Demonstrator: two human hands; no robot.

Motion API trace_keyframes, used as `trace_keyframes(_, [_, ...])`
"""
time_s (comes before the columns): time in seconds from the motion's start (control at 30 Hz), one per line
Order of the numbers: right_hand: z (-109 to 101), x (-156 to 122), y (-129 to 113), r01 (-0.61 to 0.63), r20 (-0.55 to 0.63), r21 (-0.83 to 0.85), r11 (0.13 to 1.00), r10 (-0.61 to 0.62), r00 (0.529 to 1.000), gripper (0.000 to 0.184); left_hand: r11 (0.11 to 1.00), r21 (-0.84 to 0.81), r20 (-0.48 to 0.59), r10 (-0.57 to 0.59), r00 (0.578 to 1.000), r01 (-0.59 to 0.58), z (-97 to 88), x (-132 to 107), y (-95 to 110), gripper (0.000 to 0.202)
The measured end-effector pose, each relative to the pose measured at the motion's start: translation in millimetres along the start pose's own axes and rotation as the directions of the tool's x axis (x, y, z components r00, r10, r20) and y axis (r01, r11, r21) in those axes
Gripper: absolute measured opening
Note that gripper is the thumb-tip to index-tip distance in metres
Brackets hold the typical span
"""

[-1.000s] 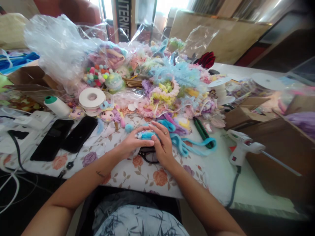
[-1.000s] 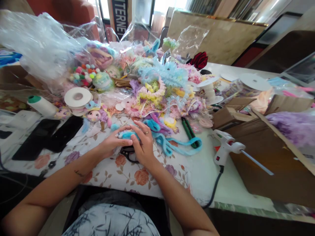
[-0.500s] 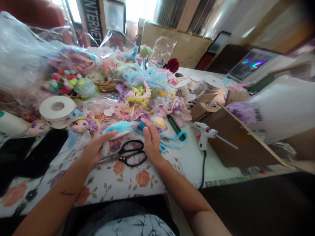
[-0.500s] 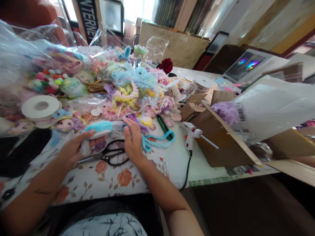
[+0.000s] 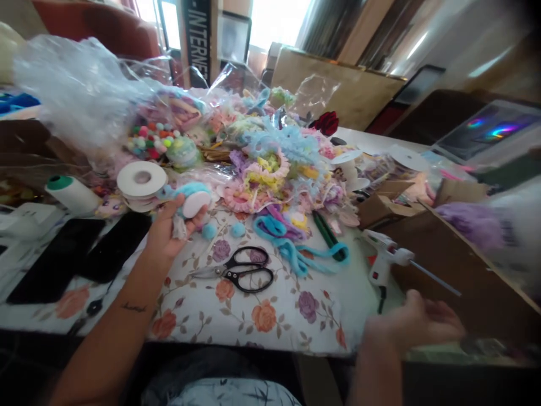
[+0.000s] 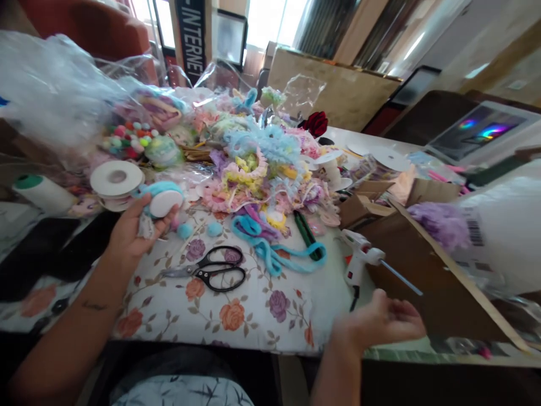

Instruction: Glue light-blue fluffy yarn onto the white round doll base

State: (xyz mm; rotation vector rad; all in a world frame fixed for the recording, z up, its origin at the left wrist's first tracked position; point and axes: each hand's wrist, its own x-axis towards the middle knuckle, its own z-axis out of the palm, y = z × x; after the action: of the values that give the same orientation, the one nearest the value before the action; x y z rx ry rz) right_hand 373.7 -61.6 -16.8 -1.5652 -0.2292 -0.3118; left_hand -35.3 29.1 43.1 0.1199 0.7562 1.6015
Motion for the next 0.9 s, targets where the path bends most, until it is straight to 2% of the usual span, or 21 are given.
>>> trace_keyframes(0.07, [2,16,7,-0.078,0.100,-0.075,0.994,0.086,0.991,0.047,1.000,0.024,0.041,-0.003,0.999,0.002,-1.5,0,-5,0.008])
trace_keyframes(0.17, [10,32,9,-0.124,0.337,-0.224,0.967,0.196,0.921,0.039,0.996,0.084,0.107,0.012,0.994,-0.021,-5.3,2,-10,0.007])
trace_keyframes(0.27, [17,44,8,-0.021,0.495,-0.388,0.921,0.228,0.839,0.022,0.992,0.111,0.143,0.037,0.989,-0.054,-8.4,3,-12,0.017])
trace_keyframes(0.33, [22,52,9,0.070,0.542,-0.471,0.879,0.226,0.810,0.026,0.990,0.130,0.151,0.038,0.988,-0.057,-9.0,4,-13,0.025])
trace_keyframes(0.47, [33,59,14,0.205,0.577,-0.508,0.836,0.154,0.802,0.043,0.987,0.153,0.126,0.031,0.992,-0.050,-8.8,3,-13,0.031])
trace_keyframes(0.53, [34,56,12,0.239,0.571,-0.493,0.837,0.104,0.814,0.043,0.985,0.166,0.143,0.029,0.989,-0.053,-9.5,3,-14,0.032])
trace_keyframes(0.6, [32,47,2,0.257,0.532,-0.476,0.841,0.042,0.846,0.045,0.982,0.184,0.175,0.019,0.984,-0.052,-10.7,3,-13,0.034])
trace_keyframes(0.67, [26,32,-16,0.247,0.481,-0.389,0.887,-0.034,0.876,0.043,0.978,0.204,0.199,0.012,0.980,-0.053,-11.8,3,-13,0.035])
trace_keyframes(0.7, [24,22,-28,0.220,0.449,-0.252,0.943,-0.087,0.889,0.034,0.976,0.211,0.204,0.011,0.979,-0.055,-12.0,3,-13,0.036])
trace_keyframes(0.73, [21,10,-40,0.152,0.476,-0.101,0.983,-0.086,0.875,0.021,0.974,0.219,0.206,0.009,0.979,-0.055,-12.0,3,-12,0.036])
trace_keyframes(0.77, [20,-3,-53,0.065,0.562,0.005,0.998,-0.057,0.825,0.009,0.973,0.224,0.202,0.010,0.979,-0.056,-11.6,2,-12,0.036])
trace_keyframes(0.8, [19,-17,-65,-0.025,0.595,0.083,0.996,-0.030,0.803,0.007,0.972,0.228,0.197,0.013,0.980,-0.059,-11.1,2,-12,0.035])
trace_keyframes(0.83, [19,-32,-77,-0.106,0.656,0.140,0.984,-0.012,0.755,0.006,0.971,0.230,0.193,0.015,0.981,-0.060,-10.5,2,-12,0.034])
trace_keyframes(0.9, [22,-63,-96,-0.262,0.789,0.233,0.937,-0.024,0.614,0.005,0.969,0.235,0.186,0.028,0.982,-0.073,-9.5,2,-11,0.032])
